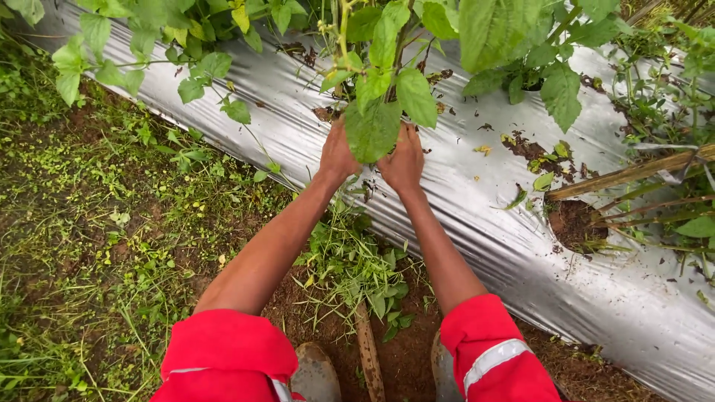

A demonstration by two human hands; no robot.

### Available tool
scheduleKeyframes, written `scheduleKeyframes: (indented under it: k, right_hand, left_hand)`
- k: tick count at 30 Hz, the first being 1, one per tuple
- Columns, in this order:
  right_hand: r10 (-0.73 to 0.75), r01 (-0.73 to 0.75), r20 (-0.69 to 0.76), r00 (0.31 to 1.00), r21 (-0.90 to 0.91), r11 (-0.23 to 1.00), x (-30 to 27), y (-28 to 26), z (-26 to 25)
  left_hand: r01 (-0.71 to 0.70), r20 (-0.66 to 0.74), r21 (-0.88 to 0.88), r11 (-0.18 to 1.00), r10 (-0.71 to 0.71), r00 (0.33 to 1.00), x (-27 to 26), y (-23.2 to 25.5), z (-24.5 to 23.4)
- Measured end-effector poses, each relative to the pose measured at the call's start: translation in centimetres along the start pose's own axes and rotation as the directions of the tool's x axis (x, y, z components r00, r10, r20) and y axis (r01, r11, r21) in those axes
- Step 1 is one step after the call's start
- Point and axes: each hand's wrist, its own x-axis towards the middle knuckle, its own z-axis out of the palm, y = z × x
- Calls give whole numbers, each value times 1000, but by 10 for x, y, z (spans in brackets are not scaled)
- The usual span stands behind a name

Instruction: The person removes weeds from around the base of tomato plants by hand, pulling them out and placing them on the ground. Later, the person uses a small hand hoe to loosen the soil and remove additional weeds near the plastic mulch.

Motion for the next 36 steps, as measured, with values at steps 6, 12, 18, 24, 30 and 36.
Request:
scheduleKeyframes:
  k: [6, 12, 18, 24, 30, 36]
  right_hand:
    - [-149, 147, -94, 984, -23, 989, -8, 18, 10]
    - [103, -107, -38, 994, -121, 987, 2, 14, 21]
    - [167, -171, -50, 985, -95, 981, 7, 45, 38]
    - [149, -148, 23, 989, 307, 940, 3, 42, 11]
    - [21, -56, 64, 998, 609, 791, 13, 125, 43]
    - [-14, 10, 3, 1000, 564, 826, 15, 123, 47]
  left_hand:
    - [-53, -40, 42, 998, 55, 998, 22, -11, 11]
    - [-497, -528, 193, 846, 516, 674, 64, -87, 87]
    - [-86, 18, 532, 842, 90, 996, 6, 7, -21]
    - [-133, 29, 414, 900, 133, 991, 17, 1, 2]
    - [-118, -31, 311, 943, 134, 990, 14, -3, 12]
    - [-110, -101, 181, 977, 129, 986, 13, -5, 22]
